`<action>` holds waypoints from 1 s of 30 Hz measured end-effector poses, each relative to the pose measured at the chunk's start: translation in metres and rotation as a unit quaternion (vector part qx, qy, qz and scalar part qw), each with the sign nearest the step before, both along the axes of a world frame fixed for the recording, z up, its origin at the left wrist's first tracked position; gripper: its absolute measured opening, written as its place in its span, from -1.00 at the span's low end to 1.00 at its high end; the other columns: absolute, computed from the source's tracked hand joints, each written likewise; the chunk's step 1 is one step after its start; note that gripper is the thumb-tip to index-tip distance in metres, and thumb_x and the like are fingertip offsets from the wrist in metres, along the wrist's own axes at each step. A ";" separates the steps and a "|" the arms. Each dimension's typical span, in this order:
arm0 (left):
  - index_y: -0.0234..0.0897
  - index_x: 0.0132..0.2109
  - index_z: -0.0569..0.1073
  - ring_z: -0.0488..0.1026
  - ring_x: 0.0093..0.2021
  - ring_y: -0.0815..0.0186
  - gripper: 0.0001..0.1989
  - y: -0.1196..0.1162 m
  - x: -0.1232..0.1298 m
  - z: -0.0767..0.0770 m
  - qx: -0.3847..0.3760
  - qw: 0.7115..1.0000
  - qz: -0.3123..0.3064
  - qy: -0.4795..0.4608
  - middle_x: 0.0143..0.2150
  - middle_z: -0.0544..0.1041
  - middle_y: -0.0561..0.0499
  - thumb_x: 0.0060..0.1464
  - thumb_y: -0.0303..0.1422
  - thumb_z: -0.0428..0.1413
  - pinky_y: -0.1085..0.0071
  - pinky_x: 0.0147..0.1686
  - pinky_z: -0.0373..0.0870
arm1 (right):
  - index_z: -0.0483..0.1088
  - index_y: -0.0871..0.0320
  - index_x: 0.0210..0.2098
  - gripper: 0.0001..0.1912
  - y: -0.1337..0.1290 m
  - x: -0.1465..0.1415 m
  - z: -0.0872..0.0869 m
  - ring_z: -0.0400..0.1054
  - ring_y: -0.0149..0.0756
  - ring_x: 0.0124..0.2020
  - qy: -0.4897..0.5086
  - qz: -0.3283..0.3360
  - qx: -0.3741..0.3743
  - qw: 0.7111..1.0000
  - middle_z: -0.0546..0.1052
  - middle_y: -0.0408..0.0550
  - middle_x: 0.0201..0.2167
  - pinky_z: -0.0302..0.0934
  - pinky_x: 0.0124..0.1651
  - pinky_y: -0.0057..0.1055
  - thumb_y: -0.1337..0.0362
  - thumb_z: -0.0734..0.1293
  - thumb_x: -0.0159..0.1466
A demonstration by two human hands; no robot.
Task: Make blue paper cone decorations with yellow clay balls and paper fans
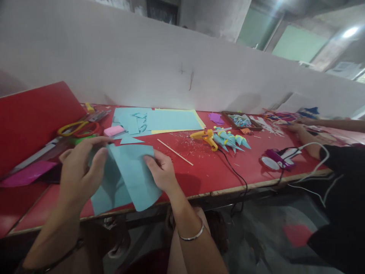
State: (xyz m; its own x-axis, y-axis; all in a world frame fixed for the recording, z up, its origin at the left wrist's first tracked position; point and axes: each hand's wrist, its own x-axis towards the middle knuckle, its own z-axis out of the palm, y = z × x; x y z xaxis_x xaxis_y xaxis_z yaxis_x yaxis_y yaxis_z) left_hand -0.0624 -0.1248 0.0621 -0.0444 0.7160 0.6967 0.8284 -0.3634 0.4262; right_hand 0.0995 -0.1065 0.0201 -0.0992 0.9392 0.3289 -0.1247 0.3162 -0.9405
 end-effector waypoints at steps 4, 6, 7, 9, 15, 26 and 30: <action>-0.28 -0.40 0.39 0.23 -0.51 0.38 -0.75 0.002 -0.004 0.002 -0.038 0.996 -0.020 -0.083 -0.51 0.36 0.09 0.08 -0.23 -0.07 0.42 -0.43 0.09 | 0.41 0.10 -0.39 -0.72 0.001 0.000 0.001 0.29 -0.34 -0.40 0.017 -0.027 0.001 0.999 0.44 -0.13 -0.48 0.21 -0.34 -0.42 0.04 0.23 0.11; -0.28 -0.47 0.34 0.16 -0.54 0.42 -0.75 0.001 -0.003 0.003 -0.059 0.990 -0.043 -0.125 -0.56 0.27 0.13 0.06 -0.24 -0.04 0.46 -0.51 0.05 | 0.40 0.12 -0.38 -0.71 0.000 0.001 0.002 0.26 -0.36 -0.42 0.023 -0.030 -0.003 0.999 0.42 -0.13 -0.50 0.20 -0.37 -0.44 0.03 0.24 0.10; -0.28 -0.50 0.30 0.13 -0.56 0.43 -0.75 0.001 -0.002 0.004 -0.069 0.985 -0.048 -0.148 -0.58 0.22 0.14 0.05 -0.24 -0.04 0.47 -0.54 0.02 | 0.39 0.13 -0.39 -0.70 0.000 0.001 0.003 0.24 -0.38 -0.46 0.024 -0.028 -0.006 0.999 0.40 -0.14 -0.52 0.18 -0.41 -0.46 0.02 0.24 0.10; -0.27 -0.55 0.22 0.05 -0.58 0.45 -0.73 0.001 -0.001 0.005 -0.080 0.980 -0.052 -0.175 -0.61 0.12 0.16 0.05 -0.26 -0.05 0.47 -0.57 -0.03 | 0.36 0.15 -0.45 -0.68 -0.001 0.002 0.005 0.14 -0.44 -0.54 0.025 -0.025 -0.005 0.999 0.32 -0.17 -0.58 0.11 -0.50 -0.50 0.00 0.25 0.09; -0.26 -0.61 0.03 -0.04 -0.60 0.48 -0.64 0.006 -0.002 0.004 -0.079 0.990 -0.063 -0.102 -0.63 -0.05 0.16 0.07 -0.28 -0.07 0.47 -0.58 -0.07 | 0.15 0.16 -0.62 -0.58 0.002 0.009 0.006 -0.08 -0.53 -0.62 -0.034 -0.062 -0.010 0.997 0.07 -0.25 -0.67 -0.10 -0.62 -0.55 -0.06 0.22 0.11; -0.28 -0.64 0.08 -0.05 -0.61 0.49 -0.62 0.010 -0.010 0.000 -0.097 0.990 -0.024 -0.104 -0.64 -0.03 0.16 0.05 -0.26 -0.02 0.49 -0.60 -0.09 | -0.04 0.13 -0.67 -0.53 0.004 0.007 0.000 -0.15 -0.53 -0.63 -0.067 -0.069 0.022 0.995 -0.05 -0.27 -0.69 -0.22 -0.58 -0.48 0.00 0.18 0.18; -0.28 -0.64 0.14 0.00 -0.61 0.48 -0.62 0.014 -0.012 -0.004 -0.089 0.992 -0.013 -0.083 -0.67 0.01 0.16 0.05 -0.23 -0.01 0.49 -0.58 -0.06 | -0.06 0.13 -0.68 -0.54 0.005 0.007 0.000 -0.14 -0.53 -0.63 -0.068 -0.069 0.033 0.995 -0.05 -0.27 -0.70 -0.22 -0.58 -0.48 0.05 0.18 0.20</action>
State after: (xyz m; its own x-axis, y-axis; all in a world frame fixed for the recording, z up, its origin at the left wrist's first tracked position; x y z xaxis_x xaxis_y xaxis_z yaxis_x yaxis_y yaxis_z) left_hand -0.0743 -0.1108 0.0579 -0.1280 0.8297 0.5433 0.7332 -0.2898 0.6152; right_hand 0.1063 -0.1019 0.0197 -0.0183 0.9234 0.3834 0.0511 0.3838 -0.9220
